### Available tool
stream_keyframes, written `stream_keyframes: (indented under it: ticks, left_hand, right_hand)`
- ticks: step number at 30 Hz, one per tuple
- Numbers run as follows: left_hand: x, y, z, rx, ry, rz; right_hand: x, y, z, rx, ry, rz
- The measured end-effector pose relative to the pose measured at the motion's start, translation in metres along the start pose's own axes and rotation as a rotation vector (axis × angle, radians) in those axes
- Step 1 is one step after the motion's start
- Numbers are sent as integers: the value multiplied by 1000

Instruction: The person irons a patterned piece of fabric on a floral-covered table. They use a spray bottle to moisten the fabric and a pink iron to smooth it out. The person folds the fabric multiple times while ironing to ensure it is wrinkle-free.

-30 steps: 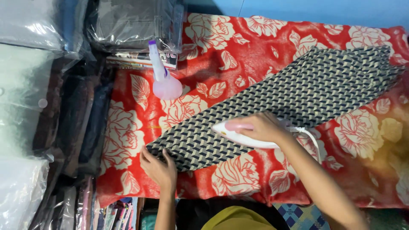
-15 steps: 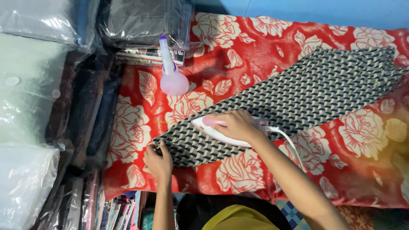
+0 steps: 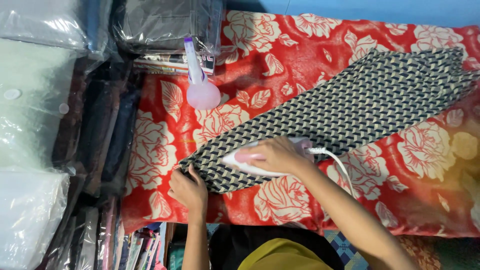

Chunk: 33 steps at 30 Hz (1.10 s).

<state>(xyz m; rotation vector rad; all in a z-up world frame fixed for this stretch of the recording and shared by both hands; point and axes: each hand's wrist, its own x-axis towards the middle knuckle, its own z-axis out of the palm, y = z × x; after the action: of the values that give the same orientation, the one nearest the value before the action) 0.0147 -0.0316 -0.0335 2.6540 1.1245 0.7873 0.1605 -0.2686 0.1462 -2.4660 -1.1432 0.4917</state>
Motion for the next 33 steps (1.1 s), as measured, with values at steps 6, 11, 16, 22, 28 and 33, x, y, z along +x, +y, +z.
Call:
stream_keyframes:
  ticks: [6, 11, 16, 22, 28, 33]
  left_hand:
    - [8, 2, -6, 104, -36, 61]
    - [12, -1, -1, 144, -93, 38]
    - [18, 11, -9, 128, -143, 1]
    - [19, 24, -25, 34, -346, -206]
    - [43, -4, -60, 10, -314, -179]
    - [48, -138, -45, 406, 108, 62]
  right_hand:
    - [-22, 37, -16, 81, 43, 235]
    - [-82, 99, -80, 93, 235, 725]
    - [-172, 213, -96, 48, 271, 1137]
    - [-273, 276, -89, 69, 498, 1202]
    - [-345, 293, -88, 276, 642, 1273]
    - [-381, 302, -100, 389, 811, 1121]
